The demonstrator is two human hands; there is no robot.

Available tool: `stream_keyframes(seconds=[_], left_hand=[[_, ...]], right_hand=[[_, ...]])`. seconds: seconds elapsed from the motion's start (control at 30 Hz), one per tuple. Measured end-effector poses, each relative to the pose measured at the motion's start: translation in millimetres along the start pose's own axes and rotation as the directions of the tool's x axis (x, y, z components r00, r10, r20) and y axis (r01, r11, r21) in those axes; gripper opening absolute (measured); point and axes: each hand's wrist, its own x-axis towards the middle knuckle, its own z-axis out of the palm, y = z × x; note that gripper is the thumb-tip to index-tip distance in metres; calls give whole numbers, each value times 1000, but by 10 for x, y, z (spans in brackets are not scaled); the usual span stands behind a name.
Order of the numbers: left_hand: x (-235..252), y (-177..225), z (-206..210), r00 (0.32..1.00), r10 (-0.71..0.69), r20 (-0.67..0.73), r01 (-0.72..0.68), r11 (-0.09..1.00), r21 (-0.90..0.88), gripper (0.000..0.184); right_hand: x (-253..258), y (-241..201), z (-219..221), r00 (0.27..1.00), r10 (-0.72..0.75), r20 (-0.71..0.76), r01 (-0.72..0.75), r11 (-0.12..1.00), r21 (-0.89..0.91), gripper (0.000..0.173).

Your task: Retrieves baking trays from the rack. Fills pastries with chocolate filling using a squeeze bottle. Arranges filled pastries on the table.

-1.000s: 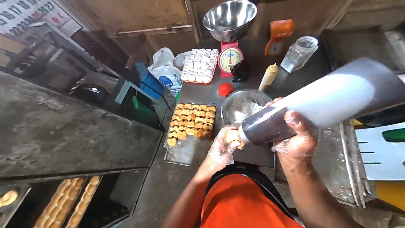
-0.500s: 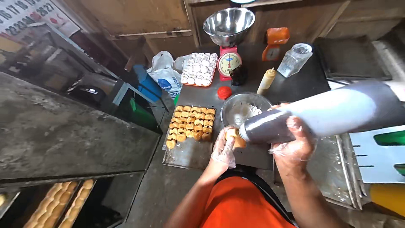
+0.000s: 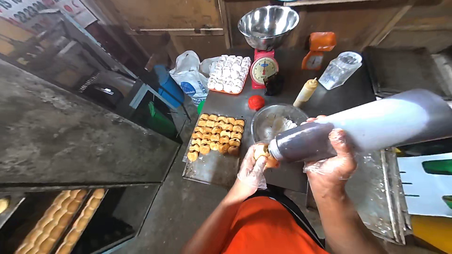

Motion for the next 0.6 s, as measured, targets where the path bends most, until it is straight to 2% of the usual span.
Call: stream_keyframes(seconds=[0.03, 0.07, 0.2, 0.27, 0.3, 0.37, 0.47, 0.53, 0.6], left_hand=[[-19, -10, -3, 1000, -17, -2, 17, 996, -91, 47], [-16, 1, -57, 1000, -23, 21, 25, 995, -97, 46], [31, 230, -276, 987, -32, 155, -13, 960, 280, 35], [27, 281, -231, 990, -50, 129, -10, 903, 430, 35], [22, 248, -195, 995, -37, 89, -6, 900, 437, 37], [-1, 127, -132, 1000, -16, -1, 16, 953, 303, 41], [-67, 18, -93, 997, -65, -44, 65, 998, -13, 49], [-68, 31, -141, 998, -59, 8, 59, 996, -70, 47], [-36, 97, -230, 997, -31, 69, 32, 999, -8, 44]], right_hand=[[1, -3, 4, 1000, 15, 8, -16, 999, 31, 40], [13, -3, -17, 998, 38, 44, -40, 998, 38, 40], [119, 11, -175, 957, 122, 262, -89, 987, -135, 40], [106, 48, -147, 966, 74, 247, -28, 983, -183, 41], [73, 77, -107, 978, 26, 205, 11, 984, -177, 42], [10, 129, -41, 990, -61, 130, 78, 989, -124, 41], [-17, 93, 5, 997, -18, 80, 18, 1000, 4, 41], [16, 22, 22, 996, 47, 80, -51, 998, 41, 41], [32, -54, 53, 991, 113, 72, -116, 993, 28, 39]])
